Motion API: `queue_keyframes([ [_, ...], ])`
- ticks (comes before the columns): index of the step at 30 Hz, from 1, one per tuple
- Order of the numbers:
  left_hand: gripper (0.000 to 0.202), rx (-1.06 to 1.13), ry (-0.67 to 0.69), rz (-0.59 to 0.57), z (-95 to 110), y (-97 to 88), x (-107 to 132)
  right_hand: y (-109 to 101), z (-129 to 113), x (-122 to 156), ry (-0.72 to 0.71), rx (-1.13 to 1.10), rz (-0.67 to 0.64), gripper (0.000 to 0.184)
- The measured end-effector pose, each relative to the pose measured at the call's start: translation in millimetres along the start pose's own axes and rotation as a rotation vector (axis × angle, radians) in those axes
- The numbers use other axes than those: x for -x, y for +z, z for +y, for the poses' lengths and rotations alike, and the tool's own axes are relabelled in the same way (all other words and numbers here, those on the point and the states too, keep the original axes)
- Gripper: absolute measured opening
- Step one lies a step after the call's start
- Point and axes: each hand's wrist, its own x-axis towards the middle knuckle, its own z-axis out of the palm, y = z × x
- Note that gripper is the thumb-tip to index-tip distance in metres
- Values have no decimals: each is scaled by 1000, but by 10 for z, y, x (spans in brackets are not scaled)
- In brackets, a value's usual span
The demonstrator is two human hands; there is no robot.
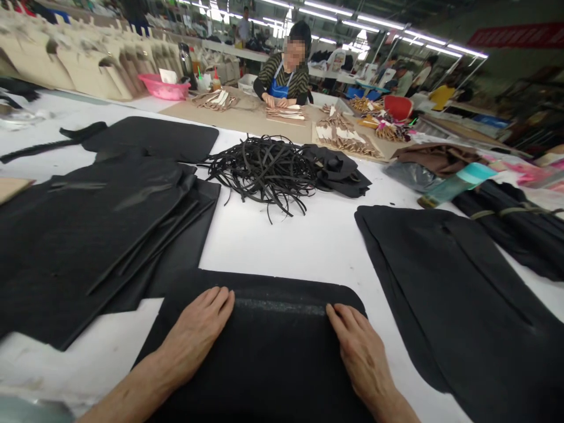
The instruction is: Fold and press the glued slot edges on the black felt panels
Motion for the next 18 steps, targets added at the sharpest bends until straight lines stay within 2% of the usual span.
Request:
queue_keyframes([
  [5, 53, 98, -76, -76, -221, -56, 168, 70, 33, 22, -15, 23, 11, 44],
  [10, 49, 203, -85, 9, -345, -58, 226, 86, 81, 55, 40, 9, -20, 41],
  [14, 44, 193, -206, 58, -468, -73, 249, 5, 149, 56, 209, 58, -85, 23],
  [16, 40, 157, -231, 96, -451, -103, 237, -75, 90, -41, 274, 44, -106, 18],
  [18, 37, 157, -191, 132, -335, -142, 205, -163, -64, -222, 276, -41, -93, 17],
])
